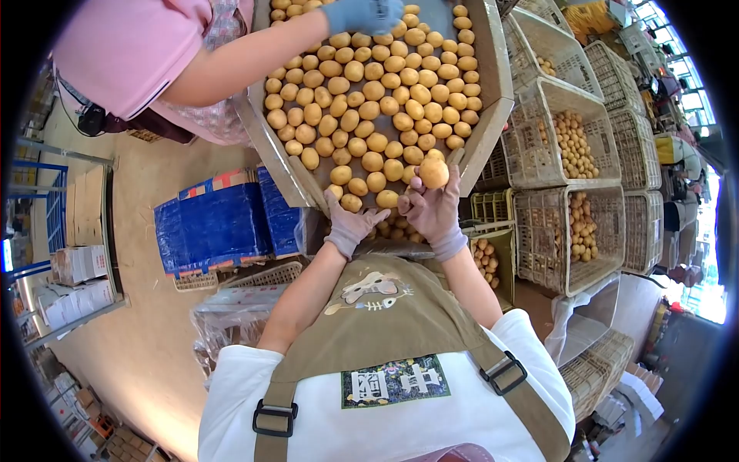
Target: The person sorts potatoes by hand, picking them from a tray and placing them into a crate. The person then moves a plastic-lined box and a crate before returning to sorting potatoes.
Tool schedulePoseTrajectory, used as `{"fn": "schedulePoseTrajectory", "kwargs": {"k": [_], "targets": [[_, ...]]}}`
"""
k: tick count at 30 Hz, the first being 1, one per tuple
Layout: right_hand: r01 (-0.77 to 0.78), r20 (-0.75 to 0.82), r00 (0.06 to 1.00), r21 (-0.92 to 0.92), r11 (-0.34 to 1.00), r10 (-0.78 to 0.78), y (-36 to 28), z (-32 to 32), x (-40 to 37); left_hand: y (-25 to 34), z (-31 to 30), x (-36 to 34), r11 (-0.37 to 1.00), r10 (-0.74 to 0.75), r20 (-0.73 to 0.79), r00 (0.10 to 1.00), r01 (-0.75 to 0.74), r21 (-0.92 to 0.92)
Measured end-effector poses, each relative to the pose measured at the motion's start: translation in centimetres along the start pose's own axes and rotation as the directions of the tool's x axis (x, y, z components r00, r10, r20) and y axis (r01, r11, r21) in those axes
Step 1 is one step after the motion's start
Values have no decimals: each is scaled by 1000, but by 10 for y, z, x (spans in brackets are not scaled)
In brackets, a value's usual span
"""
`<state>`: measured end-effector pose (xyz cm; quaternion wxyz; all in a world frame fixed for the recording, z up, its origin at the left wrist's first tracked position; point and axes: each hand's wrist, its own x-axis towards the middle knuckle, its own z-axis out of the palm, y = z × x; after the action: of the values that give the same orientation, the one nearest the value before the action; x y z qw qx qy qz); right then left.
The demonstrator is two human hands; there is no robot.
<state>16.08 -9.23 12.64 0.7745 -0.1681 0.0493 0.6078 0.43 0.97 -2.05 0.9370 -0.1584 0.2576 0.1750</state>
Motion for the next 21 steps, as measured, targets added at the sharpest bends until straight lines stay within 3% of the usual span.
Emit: {"fn": "schedulePoseTrajectory", "kwargs": {"k": [3,5,6,7,8,9,10,11,12,13,15,16,17,19,20,21], "targets": [[71,-253,962,-140,988,-105,-3,20,3,-5,8,-6,985,52,112,992,-70,158],[275,-57,937,-484,831,-344,-22,34,0,-8,16,-10,977,67,132,989,-91,190],[425,49,854,-638,642,-517,-35,59,-5,-7,15,-9,985,57,111,992,-75,158],[531,179,743,-744,405,-645,-45,95,-15,-4,9,-9,991,46,79,996,-56,122],[571,502,520,-806,-155,-691,-66,118,-30,-2,-1,-3,997,34,22,999,-35,69],[589,706,277,-660,-465,-651,-83,141,-45,0,-8,1,999,24,-12,1000,-23,28],[588,815,50,-492,-642,-577,-102,164,-60,0,-12,4,1000,17,-42,999,-17,7],[545,854,-108,-378,-749,-509,-121,185,-71,1,-12,6,1000,11,-29,1000,-11,8],[467,853,-182,-363,-807,-489,-141,204,-76,2,-12,7,1000,5,-17,1000,-5,9],[356,837,-186,-430,-829,-514,-163,218,-72,4,-16,10,1000,-3,35,999,2,28],[-57,767,-35,-641,-765,-640,-217,231,-41,5,-24,5,999,-17,42,999,16,40],[-268,733,45,-646,-715,-679,-237,225,-25,5,-23,3,999,-21,9,1000,21,33],[-365,718,95,-620,-695,-690,-242,214,-16,4,-17,5,999,-15,7,1000,15,29],[-30,666,250,-720,-693,-703,-217,182,-15,-1,-5,6,1000,-3,1,1000,3,20],[26,539,380,-819,-574,-752,-195,160,-14,-3,2,3,1000,-3,-34,999,3,-10],[115,607,468,-762,-637,-642,-177,130,-2,0,1,-1,1000,6,-45,999,-6,8]]}}
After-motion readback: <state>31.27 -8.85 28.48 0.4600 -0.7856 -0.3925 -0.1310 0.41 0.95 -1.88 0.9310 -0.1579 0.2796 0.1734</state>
